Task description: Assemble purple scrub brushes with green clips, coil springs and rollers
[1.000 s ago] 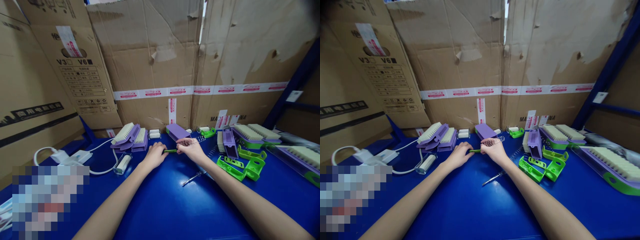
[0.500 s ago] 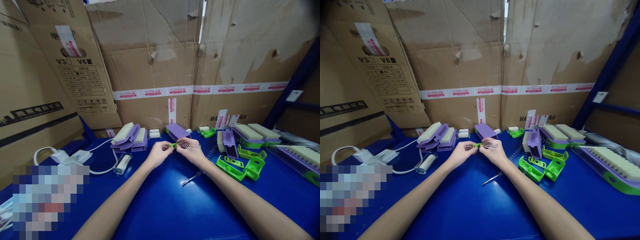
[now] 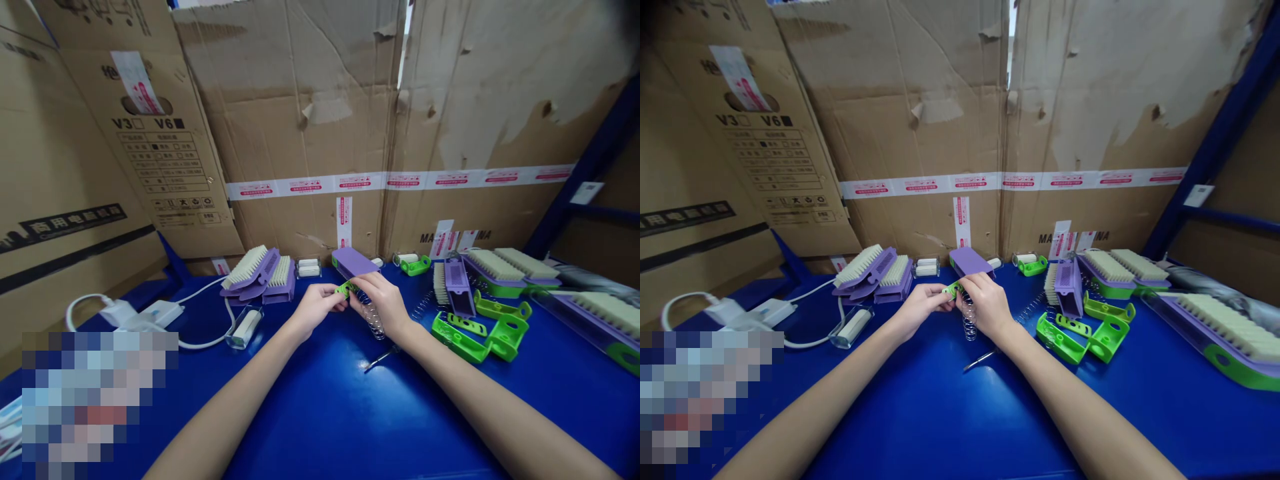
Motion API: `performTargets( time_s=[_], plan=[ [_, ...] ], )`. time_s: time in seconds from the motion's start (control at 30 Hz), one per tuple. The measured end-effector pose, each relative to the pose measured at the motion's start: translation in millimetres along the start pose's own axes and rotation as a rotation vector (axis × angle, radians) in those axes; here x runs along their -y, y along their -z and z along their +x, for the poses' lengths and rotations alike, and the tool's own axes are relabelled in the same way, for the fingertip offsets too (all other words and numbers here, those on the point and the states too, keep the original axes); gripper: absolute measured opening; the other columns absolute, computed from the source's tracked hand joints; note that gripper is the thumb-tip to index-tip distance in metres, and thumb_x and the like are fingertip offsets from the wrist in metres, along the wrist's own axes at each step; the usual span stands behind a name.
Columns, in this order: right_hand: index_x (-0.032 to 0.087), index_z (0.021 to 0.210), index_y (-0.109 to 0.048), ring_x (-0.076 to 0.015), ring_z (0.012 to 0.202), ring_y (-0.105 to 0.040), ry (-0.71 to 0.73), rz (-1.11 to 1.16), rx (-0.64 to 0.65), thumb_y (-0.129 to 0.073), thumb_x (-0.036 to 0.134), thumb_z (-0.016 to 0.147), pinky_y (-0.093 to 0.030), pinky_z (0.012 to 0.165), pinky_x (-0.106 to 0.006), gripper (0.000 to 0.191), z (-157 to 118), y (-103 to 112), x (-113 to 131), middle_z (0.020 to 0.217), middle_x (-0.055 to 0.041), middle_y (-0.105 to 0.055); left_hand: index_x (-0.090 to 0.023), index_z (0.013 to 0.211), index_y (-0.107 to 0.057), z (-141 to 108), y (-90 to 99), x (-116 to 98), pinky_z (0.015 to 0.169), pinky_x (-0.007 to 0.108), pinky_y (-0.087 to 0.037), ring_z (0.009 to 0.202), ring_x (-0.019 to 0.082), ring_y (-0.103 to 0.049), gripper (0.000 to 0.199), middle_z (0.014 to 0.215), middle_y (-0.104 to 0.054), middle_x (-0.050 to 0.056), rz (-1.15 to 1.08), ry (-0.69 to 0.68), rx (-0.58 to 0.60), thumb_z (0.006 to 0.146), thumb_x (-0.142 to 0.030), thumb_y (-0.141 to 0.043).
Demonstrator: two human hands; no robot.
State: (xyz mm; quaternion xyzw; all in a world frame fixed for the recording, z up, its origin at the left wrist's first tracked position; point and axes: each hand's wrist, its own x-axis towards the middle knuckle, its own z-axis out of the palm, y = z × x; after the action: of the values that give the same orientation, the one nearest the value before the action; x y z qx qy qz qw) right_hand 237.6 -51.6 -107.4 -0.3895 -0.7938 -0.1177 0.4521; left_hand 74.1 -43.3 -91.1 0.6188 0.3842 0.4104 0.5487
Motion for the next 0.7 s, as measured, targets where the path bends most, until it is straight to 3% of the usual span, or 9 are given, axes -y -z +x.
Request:
performTargets(
  time_s=[0.13, 0.23, 0.33, 0.43, 0.57, 0.7],
  plan=[
    [0.020, 0.090, -0.066, -0.0198, 0.085, -0.062, -0.108, 0.086, -0.080, -0.054, 0.023, 0.079, -0.049, 0.079, -0.031, 0.017, 0.6, -0.9, 2.2, 0.089, -0.0069, -0.068, -0.011, 0.084, -0.062, 2.3, -0.5, 4.0, 0.061, 0.024, -0.047, 0.059, 0.011, -0.059, 0.020, 0.062, -0.064, 0.002, 0.015, -0.033, -0.081, 0.069, -0.023, -0.066],
    [0.019, 0.086, -0.067, -0.0195, 0.077, -0.064, -0.295, 0.249, -0.113, -0.059, 0.029, 0.075, -0.051, 0.074, -0.031, 0.016, 2.1, -1.4, 5.3, 0.084, -0.0058, -0.070, -0.011, 0.097, -0.057, 2.4, 0.0, 4.8, 0.062, 0.025, -0.048, 0.060, 0.012, -0.061, 0.029, 0.062, -0.063, 0.000, 0.068, -0.086, -0.113, 0.070, -0.018, -0.065],
    [0.018, 0.080, -0.067, -0.0195, 0.066, -0.064, -0.545, 0.453, -0.069, -0.063, 0.035, 0.072, -0.051, 0.062, -0.030, 0.020, 5.3, -1.1, 8.8, 0.073, -0.0050, -0.070, -0.012, 0.091, -0.059, 1.1, 0.2, 3.7, 0.063, 0.026, -0.049, 0.061, 0.013, -0.061, 0.020, 0.062, -0.063, 0.001, 0.155, -0.117, -0.062, 0.072, -0.018, -0.061],
    [0.016, 0.076, -0.067, -0.0192, 0.058, -0.063, -0.699, 0.639, -0.065, -0.066, 0.040, 0.067, -0.049, 0.054, -0.029, 0.026, 9.4, -0.3, 10.9, 0.063, -0.0045, -0.067, -0.013, 0.087, -0.061, 0.4, 0.4, 3.0, 0.062, 0.025, -0.049, 0.060, 0.012, -0.060, 0.015, 0.063, -0.062, 0.001, 0.191, -0.130, -0.021, 0.074, -0.019, -0.057],
    [0.014, 0.074, -0.066, -0.0169, 0.053, -0.059, -0.784, 0.792, -0.058, -0.069, 0.043, 0.064, -0.047, 0.050, -0.027, 0.030, 12.5, 0.8, 11.0, 0.057, -0.0034, -0.064, -0.014, 0.085, -0.061, 1.2, 1.9, 3.4, 0.059, 0.023, -0.048, 0.059, 0.012, -0.059, 0.014, 0.062, -0.061, 0.000, 0.180, -0.149, -0.043, 0.075, -0.022, -0.057],
    [0.013, 0.070, -0.068, -0.0169, 0.061, -0.059, -0.718, 0.683, -0.082, -0.068, 0.040, 0.065, -0.047, 0.059, -0.028, 0.027, 12.1, 1.4, 9.8, 0.063, -0.0046, -0.066, -0.013, 0.085, -0.064, 1.9, 3.0, 3.1, 0.059, 0.024, -0.047, 0.062, 0.013, -0.060, 0.018, 0.066, -0.063, 0.003, 0.211, -0.163, -0.041, 0.077, -0.027, -0.057]
  ],
)
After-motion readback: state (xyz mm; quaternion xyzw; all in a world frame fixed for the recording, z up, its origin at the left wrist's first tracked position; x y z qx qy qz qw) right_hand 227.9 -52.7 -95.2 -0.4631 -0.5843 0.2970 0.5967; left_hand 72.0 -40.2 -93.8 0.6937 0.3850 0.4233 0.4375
